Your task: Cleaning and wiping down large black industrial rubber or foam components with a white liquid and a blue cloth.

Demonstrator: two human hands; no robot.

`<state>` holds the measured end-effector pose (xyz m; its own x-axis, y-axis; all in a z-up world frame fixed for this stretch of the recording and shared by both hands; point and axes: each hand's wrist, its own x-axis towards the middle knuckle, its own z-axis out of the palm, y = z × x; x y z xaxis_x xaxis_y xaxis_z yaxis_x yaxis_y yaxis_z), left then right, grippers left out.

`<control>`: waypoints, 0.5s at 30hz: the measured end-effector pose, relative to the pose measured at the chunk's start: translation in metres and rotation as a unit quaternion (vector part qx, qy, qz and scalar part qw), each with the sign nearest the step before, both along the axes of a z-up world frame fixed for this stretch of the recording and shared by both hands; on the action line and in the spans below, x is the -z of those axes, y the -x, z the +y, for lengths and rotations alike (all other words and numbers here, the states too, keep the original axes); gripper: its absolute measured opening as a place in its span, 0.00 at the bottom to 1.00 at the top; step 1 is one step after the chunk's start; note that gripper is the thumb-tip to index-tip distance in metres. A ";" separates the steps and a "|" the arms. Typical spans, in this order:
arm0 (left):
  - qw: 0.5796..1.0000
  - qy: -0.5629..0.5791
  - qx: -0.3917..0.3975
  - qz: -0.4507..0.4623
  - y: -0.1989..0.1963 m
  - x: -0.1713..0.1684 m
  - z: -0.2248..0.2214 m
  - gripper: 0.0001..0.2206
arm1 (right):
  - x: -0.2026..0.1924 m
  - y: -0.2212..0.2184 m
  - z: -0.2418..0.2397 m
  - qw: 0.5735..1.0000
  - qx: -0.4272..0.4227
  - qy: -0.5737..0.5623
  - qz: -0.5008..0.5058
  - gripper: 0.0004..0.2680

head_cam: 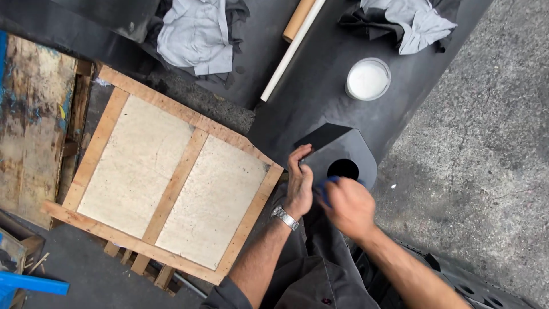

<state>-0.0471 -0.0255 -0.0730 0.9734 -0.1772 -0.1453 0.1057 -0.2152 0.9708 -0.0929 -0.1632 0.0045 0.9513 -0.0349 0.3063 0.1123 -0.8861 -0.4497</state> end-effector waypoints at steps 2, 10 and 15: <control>0.996 0.076 0.041 -0.018 -0.013 0.004 0.009 0.30 | -0.006 -0.042 0.009 0.986 -0.164 0.005 0.019 0.16; 0.989 -0.019 0.145 -0.029 -0.015 0.005 0.013 0.59 | -0.005 -0.106 -0.025 0.991 0.114 0.062 0.009 0.10; 0.978 -0.078 0.171 -0.085 -0.012 0.026 0.009 0.68 | 0.001 -0.071 -0.002 0.998 0.023 0.028 0.046 0.11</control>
<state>-0.0347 -0.0161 -0.0985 0.8730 -0.4863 -0.0369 -0.1593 -0.3557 0.9209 -0.0215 -0.1651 0.0035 0.9732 -0.0650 0.2205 0.0311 -0.9131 -0.4065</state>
